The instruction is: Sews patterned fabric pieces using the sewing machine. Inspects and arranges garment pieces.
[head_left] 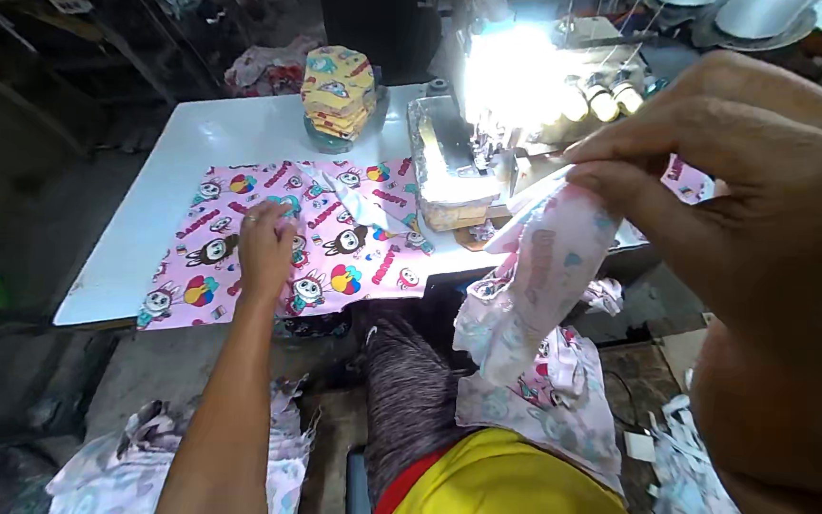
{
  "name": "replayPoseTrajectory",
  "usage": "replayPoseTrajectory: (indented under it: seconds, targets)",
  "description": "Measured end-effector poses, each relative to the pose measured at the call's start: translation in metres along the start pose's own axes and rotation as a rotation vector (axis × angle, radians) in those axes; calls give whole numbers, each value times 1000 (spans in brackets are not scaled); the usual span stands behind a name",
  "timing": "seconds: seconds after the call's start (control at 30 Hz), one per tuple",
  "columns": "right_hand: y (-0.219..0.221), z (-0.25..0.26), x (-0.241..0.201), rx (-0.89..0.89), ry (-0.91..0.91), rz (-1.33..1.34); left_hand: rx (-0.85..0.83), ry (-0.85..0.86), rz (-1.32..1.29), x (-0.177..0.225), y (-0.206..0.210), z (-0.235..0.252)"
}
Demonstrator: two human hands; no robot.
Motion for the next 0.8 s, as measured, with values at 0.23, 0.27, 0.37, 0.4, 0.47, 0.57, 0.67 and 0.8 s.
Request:
replayPoseTrajectory:
  seconds: [0.23,0.27,0.37,0.4,0.47,0.57,0.67,0.8]
  targets:
    - [0,5,15,-67,15,82,38,140,-524,135,31,-108]
    - [1,5,17,-62,32,89,20,152,-567,144,46,-120]
    - [3,5,16,-57,61,84,5,109,-725,159,86,-139]
    - [3,5,16,-58,66,87,12,84,-763,164,94,-141]
    - [3,5,15,-65,74,93,15,52,-818,176,100,-140]
    - [-2,3,17,-47,88,98,-31,56,-843,192,92,-131]
    - [-18,-1,29,25,79,132,-108,-9,-925,194,49,-124]
    - [-36,-26,55,143,209,264,95,188,-732,161,-90,-107]
Point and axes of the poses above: each hand's wrist, its own z-axis towards the middle knuckle, its own y-axis out of the palm, x = y × z, the point moved 5 cm from there along z, towards the middle knuckle, and after that the axes turned 4 degrees about -x, right-handed, at the moved point
